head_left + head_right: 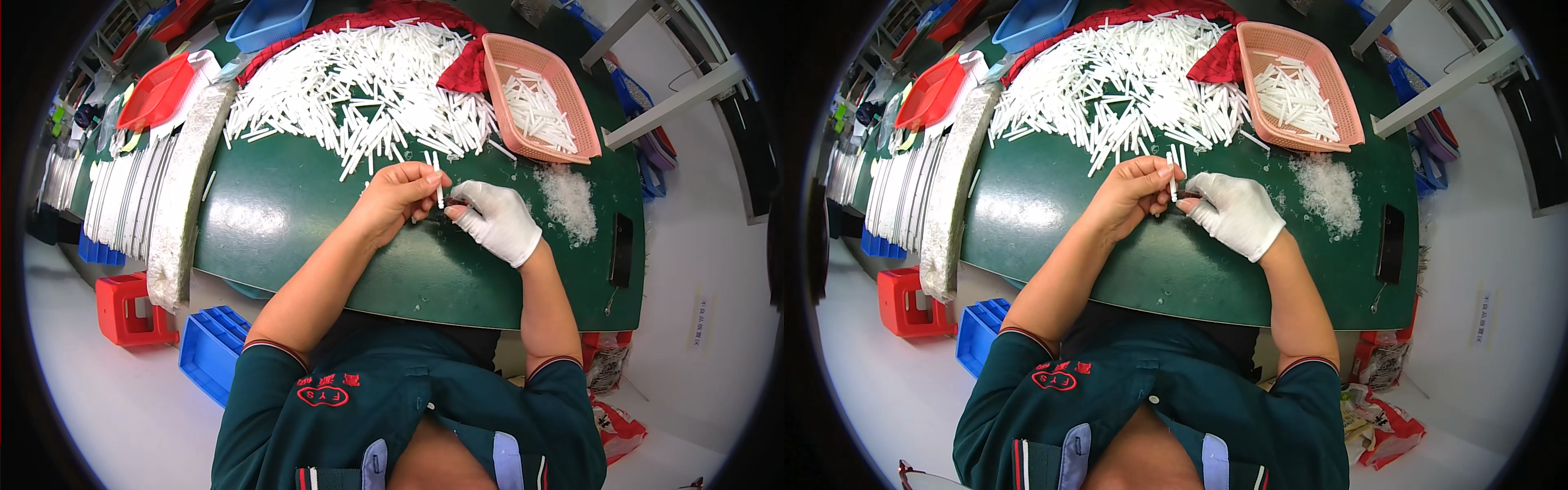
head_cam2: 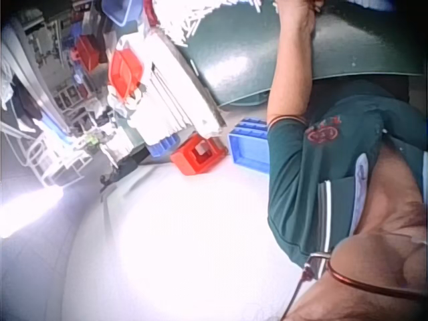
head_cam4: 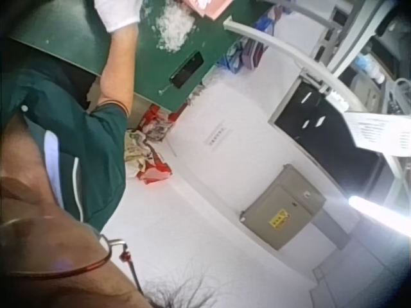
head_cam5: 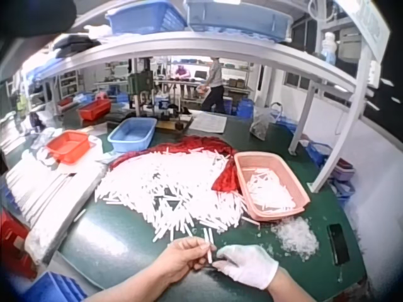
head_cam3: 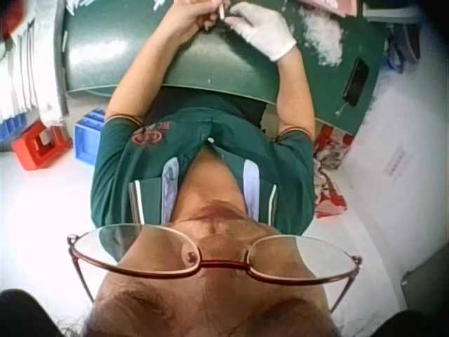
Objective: The person assembles small white plastic rods with rubber attachments by hand at a workstation.
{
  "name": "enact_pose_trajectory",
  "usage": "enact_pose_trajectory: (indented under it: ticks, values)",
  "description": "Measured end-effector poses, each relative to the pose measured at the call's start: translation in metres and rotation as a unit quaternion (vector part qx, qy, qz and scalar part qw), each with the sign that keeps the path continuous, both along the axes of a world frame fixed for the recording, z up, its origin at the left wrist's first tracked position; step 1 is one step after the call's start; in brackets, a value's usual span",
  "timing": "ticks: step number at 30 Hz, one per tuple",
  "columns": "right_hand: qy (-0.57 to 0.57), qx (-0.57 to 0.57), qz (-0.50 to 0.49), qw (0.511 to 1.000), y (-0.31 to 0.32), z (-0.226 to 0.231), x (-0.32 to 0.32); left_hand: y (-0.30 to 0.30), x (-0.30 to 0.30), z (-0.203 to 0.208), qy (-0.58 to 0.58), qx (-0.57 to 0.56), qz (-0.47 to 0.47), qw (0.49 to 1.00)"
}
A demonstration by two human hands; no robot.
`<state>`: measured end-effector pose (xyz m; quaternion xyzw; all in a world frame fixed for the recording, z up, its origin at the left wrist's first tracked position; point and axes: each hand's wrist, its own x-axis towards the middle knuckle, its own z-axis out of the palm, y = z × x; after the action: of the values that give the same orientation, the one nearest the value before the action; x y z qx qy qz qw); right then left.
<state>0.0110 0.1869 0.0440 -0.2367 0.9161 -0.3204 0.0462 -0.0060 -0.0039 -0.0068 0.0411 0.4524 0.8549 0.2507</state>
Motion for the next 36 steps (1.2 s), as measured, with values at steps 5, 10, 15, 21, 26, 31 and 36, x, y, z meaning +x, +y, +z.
enact_pose_trajectory:
  ticks: [5, 10, 15, 21, 26, 31, 36]
  values:
    - [0.075, 0.013, 0.000, 0.997, -0.0020, -0.0012, 0.0015, 0.0012, 0.0007, 0.0001, 0.010, -0.008, -0.002, 1.000]
    - [0.124, 0.040, 0.014, 0.991, -0.0038, 0.0001, 0.0016, 0.0007, 0.0013, -0.0005, 0.007, -0.006, -0.008, 1.000]
    - [0.143, 0.046, 0.018, 0.989, -0.0037, -0.0021, 0.0008, 0.0006, 0.0000, -0.0021, 0.000, 0.015, -0.015, 1.000]
    - [0.169, 0.047, 0.016, 0.984, -0.0046, -0.0028, -0.0007, -0.0002, 0.0000, -0.0008, 0.000, 0.011, -0.013, 1.000]
    - [0.170, 0.046, 0.016, 0.984, -0.0042, -0.0016, 0.0004, -0.0005, -0.0001, -0.0014, 0.001, 0.015, -0.016, 1.000]
    - [0.178, 0.053, 0.016, 0.983, -0.0043, -0.0021, 0.0001, 0.0002, 0.0005, 0.0001, -0.001, 0.013, -0.012, 1.000]
    - [0.184, 0.067, 0.016, 0.981, -0.0048, -0.0025, 0.0000, 0.0001, 0.0005, 0.0001, -0.003, 0.016, -0.012, 1.000]
